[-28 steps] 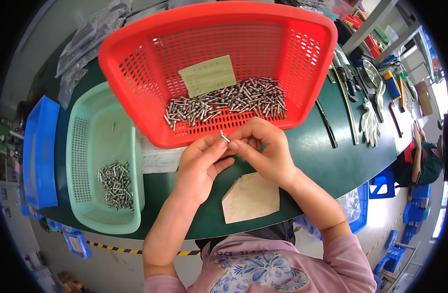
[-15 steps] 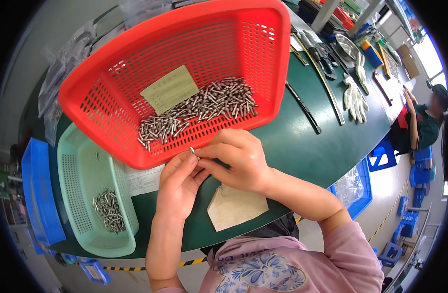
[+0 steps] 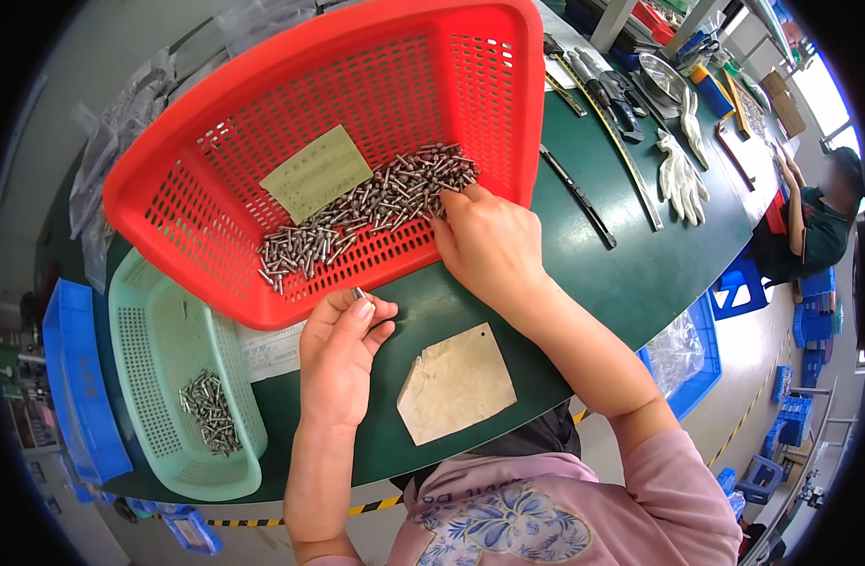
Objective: Sorting small metal components from a bin on a workbench.
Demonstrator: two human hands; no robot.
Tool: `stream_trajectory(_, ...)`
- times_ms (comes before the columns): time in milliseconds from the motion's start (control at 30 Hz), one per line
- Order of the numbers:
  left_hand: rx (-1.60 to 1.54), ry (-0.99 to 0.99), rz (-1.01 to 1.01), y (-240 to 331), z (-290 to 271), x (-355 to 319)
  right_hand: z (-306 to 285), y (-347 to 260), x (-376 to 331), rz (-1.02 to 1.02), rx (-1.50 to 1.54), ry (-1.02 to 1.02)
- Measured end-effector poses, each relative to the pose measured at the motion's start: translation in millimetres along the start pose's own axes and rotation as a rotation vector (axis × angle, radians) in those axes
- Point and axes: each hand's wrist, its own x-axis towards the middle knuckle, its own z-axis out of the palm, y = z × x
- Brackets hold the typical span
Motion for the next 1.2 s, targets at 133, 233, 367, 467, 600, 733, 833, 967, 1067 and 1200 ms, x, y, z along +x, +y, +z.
stream_trajectory(133, 0.023, 0.000, 0.010, 1, 0, -1, 6, 4, 4, 0.058, 0.059, 0.022)
stream_trajectory(233, 0.041, 0.012, 0.009, 1, 2, 0, 6, 4, 5, 0.015, 0.091, 0.101)
stream_trajectory(367, 0.046, 0.037, -0.002, 1, 4, 0, 0, -3, 6, 0.027, 0.026, 0.048)
stream_trajectory(467, 0.039, 0.015, -0.015, 1, 5, 0, 3, 0, 9, 0.029, -0.024, 0.040)
stream_trajectory(600, 0.028, 0.007, -0.007, 0, 0, 0, 4, 2, 8, -0.041, -0.003, 0.128)
stream_trajectory(733, -0.090, -0.006, -0.102, -2, 1, 0, 1, -11, -4, -0.309, 0.615, 0.316)
stream_trajectory(833, -0.226, -0.048, -0.159, -5, 1, 2, -2, -23, -18, -0.503, 0.750, 0.265)
stream_trajectory(967, -0.334, -0.079, -0.157, -6, -3, 3, 3, -26, -23, -0.511, 0.820, 0.202)
stream_trajectory(1067, -0.233, -0.058, -0.054, -7, 0, 2, 3, -26, -22, -0.541, 0.814, 0.188)
stream_trajectory(1200, -0.062, -0.028, 0.073, -10, 2, 0, -3, -24, -22, -0.479, 0.834, 0.128)
